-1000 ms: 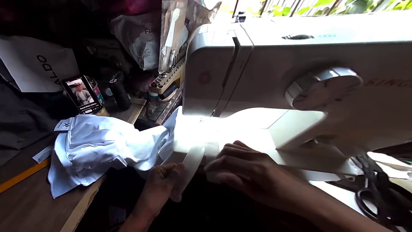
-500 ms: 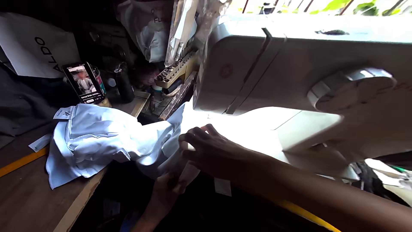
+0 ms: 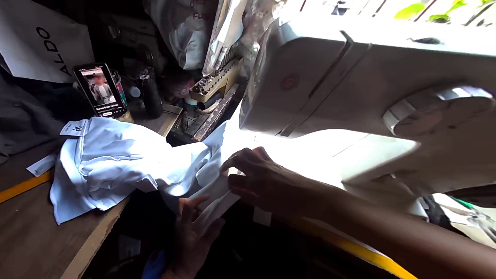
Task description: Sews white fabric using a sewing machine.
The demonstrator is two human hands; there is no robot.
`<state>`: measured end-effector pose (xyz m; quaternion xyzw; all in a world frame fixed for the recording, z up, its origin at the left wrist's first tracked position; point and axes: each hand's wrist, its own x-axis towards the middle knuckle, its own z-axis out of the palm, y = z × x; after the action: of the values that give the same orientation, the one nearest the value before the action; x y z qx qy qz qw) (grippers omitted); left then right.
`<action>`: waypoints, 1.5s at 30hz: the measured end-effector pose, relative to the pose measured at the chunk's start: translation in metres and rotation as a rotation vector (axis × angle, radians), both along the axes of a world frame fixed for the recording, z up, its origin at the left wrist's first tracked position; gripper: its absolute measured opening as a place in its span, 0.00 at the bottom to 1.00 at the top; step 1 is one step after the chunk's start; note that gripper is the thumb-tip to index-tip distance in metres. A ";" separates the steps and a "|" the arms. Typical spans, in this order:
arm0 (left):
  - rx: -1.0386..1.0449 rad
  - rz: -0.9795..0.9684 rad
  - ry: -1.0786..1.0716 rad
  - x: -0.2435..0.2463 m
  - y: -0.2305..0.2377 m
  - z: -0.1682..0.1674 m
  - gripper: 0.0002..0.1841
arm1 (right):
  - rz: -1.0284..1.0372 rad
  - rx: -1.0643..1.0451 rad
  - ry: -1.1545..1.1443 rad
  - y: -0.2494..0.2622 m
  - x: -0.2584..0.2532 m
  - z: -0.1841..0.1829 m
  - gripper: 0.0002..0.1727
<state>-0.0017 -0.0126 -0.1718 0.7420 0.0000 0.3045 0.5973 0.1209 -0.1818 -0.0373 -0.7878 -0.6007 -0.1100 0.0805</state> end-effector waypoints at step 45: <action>-0.519 -0.308 0.395 0.015 0.024 0.066 0.04 | 0.002 0.020 0.394 0.016 0.013 0.020 0.06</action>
<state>0.0138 0.0117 -0.1057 0.6014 0.0808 0.0516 0.7932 0.1343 -0.1660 -0.0176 -0.7927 -0.5729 0.0404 0.2043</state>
